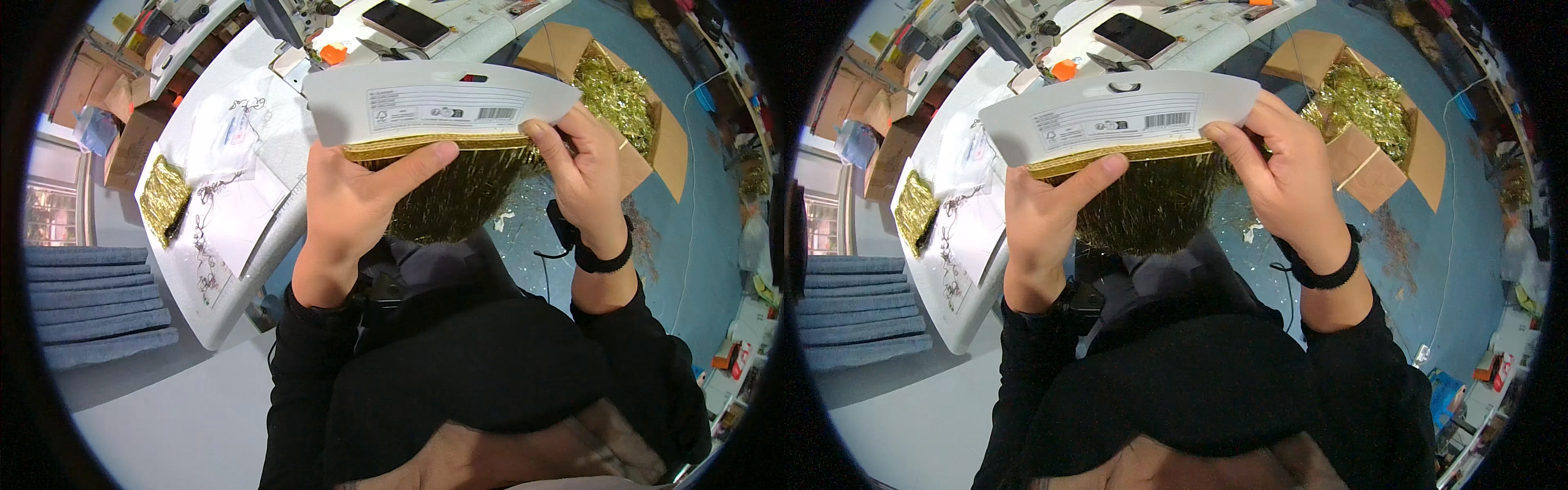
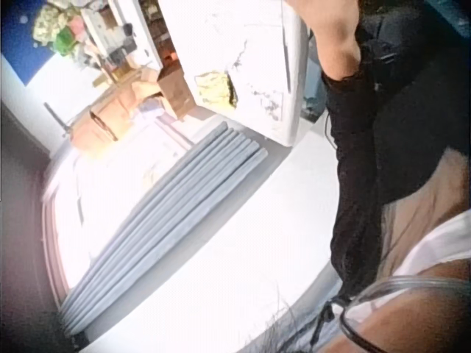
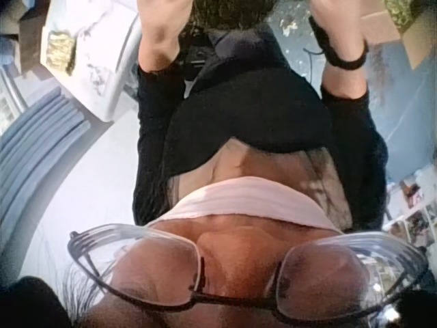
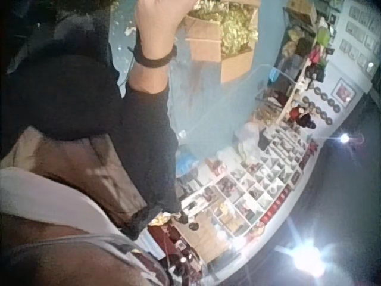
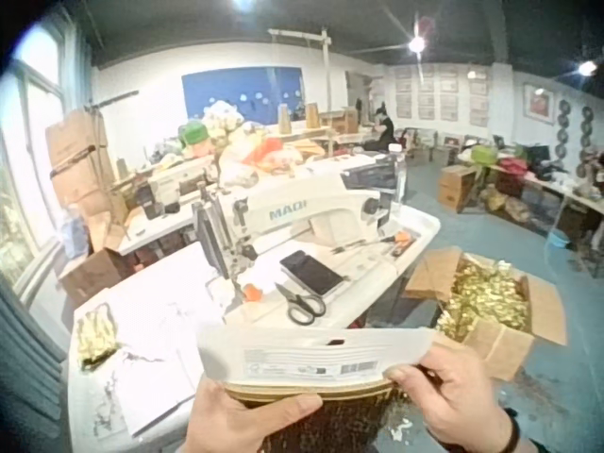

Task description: The person holds a white cardboard backing with a gold tinsel strip attached. They repeatedly fold, unfold, and rotate the backing while manipulating the tinsel with both hands. The person continues to adjust the tinsel and backing throughout the clip without using any tools.

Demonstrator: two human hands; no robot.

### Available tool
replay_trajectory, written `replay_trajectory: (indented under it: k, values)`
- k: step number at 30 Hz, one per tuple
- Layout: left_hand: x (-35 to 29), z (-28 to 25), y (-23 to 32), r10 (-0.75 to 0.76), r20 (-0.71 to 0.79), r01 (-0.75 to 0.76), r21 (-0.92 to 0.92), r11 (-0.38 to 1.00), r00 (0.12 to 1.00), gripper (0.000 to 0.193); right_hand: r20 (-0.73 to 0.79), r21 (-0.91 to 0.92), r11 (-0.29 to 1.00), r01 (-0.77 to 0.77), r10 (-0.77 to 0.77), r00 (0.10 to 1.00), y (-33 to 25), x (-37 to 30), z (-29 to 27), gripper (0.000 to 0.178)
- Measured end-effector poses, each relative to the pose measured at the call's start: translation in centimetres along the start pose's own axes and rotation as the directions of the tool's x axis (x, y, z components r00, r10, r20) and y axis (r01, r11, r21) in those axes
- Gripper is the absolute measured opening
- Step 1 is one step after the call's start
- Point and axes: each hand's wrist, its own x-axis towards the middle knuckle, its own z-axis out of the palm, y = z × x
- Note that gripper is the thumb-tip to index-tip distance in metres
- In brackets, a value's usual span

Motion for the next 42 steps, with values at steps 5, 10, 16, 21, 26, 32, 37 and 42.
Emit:
replay_trajectory:
  k: [5,10,16,21,26,32,37,42]
  values:
    - [-0.5,-0.2,0.2,0.02,-0.057,-0.019,0.019,1.0,0.998,0.037,-0.007,0.027,0.987,-0.159,0.159,0.987,0.0,-0.1,0.3,0.02]
    - [-1.2,0.2,-0.2,0.107,-0.148,-0.08,0.18,0.98,0.983,0.031,-0.047,0.067,0.946,-0.317,0.32,0.946,-0.3,-0.2,1.3,0.025]
    - [-1.3,0.1,-1.6,0.351,-0.168,-0.257,0.417,0.872,0.921,0.026,-0.076,0.357,0.867,-0.349,0.399,0.914,-0.6,-0.4,2.6,0.024]
    - [-1.6,1.4,-2.2,0.571,-0.016,-0.475,0.534,0.699,0.821,0.029,-0.149,0.289,0.868,-0.403,0.457,0.877,-0.1,0.1,3.7,0.019]
    - [-1.4,2.0,-2.5,0.629,-0.113,-0.461,0.583,0.669,0.769,0.028,-0.208,0.226,0.938,-0.261,0.309,0.928,-0.8,-0.2,4.7,0.016]
    - [-1.3,2.0,-2.6,0.635,-0.104,-0.458,0.605,0.652,0.766,0.029,-0.213,0.049,0.994,-0.097,0.105,0.971,-1.6,-0.5,4.9,0.01]
    - [-1.1,2.1,-2.9,0.629,-0.116,-0.452,0.598,0.662,0.768,0.028,-0.14,0.02,0.999,-0.038,0.04,0.989,-2.2,-1.1,4.9,0.011]
    - [-0.9,2.5,-3.2,0.579,-0.164,-0.407,0.563,0.72,0.799,0.025,-0.099,0.056,0.998,0.026,-0.02,0.995,-2.4,-1.4,4.8,0.014]
